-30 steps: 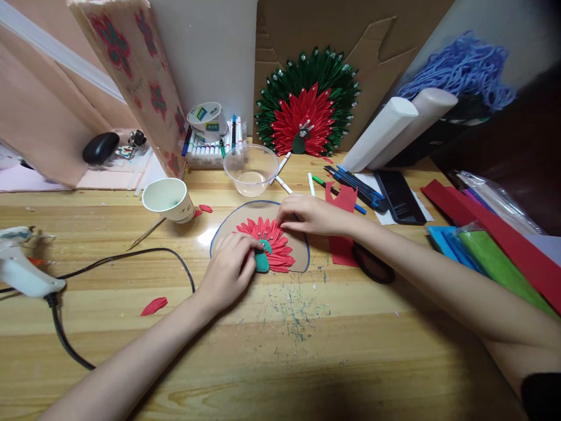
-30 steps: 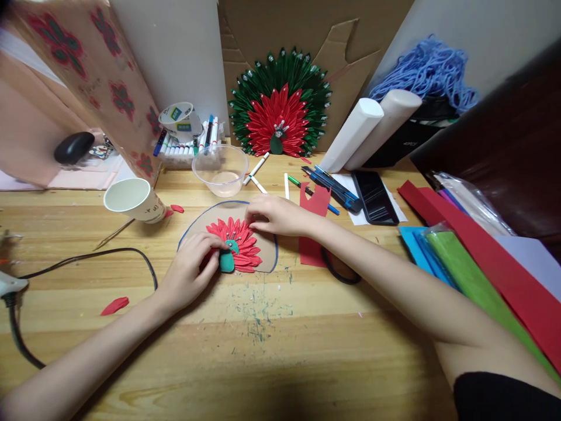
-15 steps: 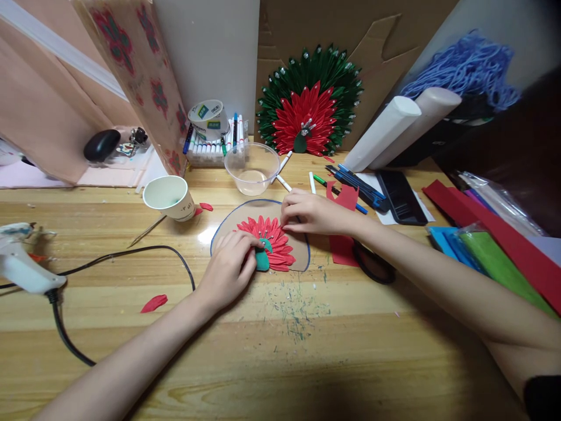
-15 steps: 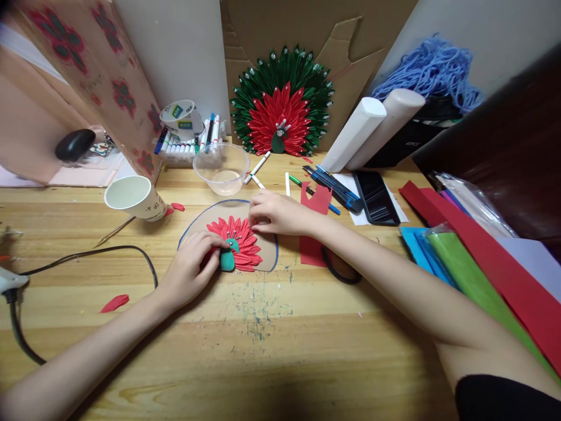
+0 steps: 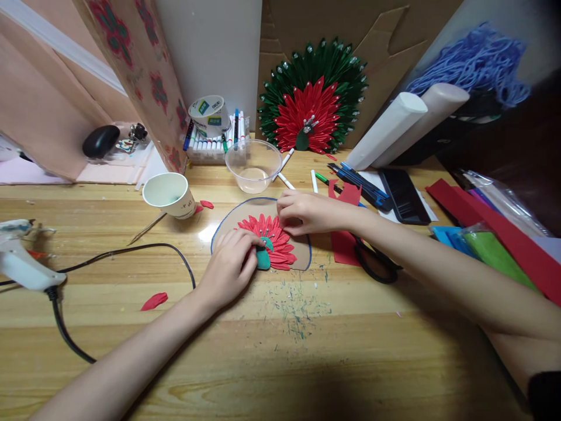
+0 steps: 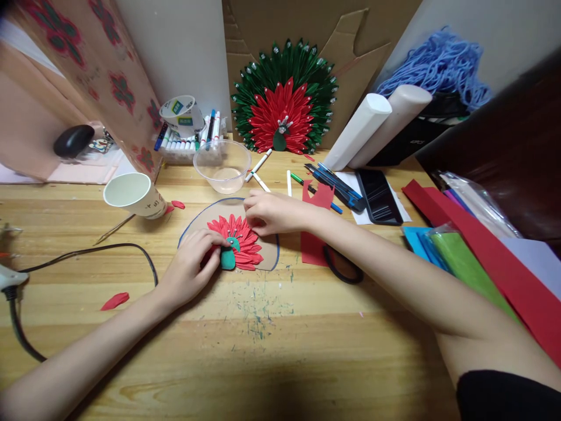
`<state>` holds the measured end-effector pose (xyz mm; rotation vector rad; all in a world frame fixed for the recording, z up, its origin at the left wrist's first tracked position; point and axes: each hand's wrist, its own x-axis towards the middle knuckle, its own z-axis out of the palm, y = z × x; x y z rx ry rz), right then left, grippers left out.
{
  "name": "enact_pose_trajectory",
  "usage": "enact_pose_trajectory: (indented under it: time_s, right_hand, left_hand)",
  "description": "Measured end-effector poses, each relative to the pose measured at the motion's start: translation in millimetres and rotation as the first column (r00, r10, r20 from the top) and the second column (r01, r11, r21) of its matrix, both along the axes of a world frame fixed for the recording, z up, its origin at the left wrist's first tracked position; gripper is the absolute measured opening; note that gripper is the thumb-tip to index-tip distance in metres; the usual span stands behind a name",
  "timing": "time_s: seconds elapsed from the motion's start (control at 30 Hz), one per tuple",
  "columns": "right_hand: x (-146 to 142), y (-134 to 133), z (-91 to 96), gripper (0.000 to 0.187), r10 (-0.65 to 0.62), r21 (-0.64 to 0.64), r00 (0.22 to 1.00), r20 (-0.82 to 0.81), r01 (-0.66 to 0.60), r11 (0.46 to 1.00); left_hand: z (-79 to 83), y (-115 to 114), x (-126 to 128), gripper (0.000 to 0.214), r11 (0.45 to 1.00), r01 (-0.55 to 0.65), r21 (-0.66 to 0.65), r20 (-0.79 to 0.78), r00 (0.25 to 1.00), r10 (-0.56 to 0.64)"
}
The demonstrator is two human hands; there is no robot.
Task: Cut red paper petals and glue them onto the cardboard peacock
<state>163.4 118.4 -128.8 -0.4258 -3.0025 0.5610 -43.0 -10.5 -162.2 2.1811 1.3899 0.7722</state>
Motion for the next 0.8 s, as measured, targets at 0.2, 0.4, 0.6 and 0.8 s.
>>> enact_pose_trajectory:
  time_s: [0.2, 0.4, 0.6, 0.8]
  right_hand:
    - [-2.3, 0.4, -2.3, 0.010, 0.011, 0.025, 1.000, 0.003, -0.011, 1.000]
    - [-3.2, 1.8, -3.9, 0.008, 0.030, 0.025, 1.000, 0.005, -0.030, 0.999]
    - [-1.2, 3.9, 0.8, 0.009, 0.041, -0.002, 0.999, -0.006, -0.041, 0.999]
    - [2.9, 6.2, 7.1, 0.003, 0.035, -0.053, 0.999, 0.002, -0.034, 0.998]
  left_hand:
    - [-0.1, 0.7, 0.3, 0.018, 1.000, -0.001, -0.008, -0.007, 1.000, 0.001]
    - [-0.4, 0.8, 0.2, 0.018, 1.000, 0.000, -0.004, -0.009, 1.000, 0.000]
    - [0.4, -0.1, 0.4, 0.018, 1.000, -0.002, -0.007, -0.008, 1.000, 0.002]
    - [-0.4, 0.7, 0.6, 0.018, 1.000, 0.002, -0.019, -0.004, 1.000, -0.002]
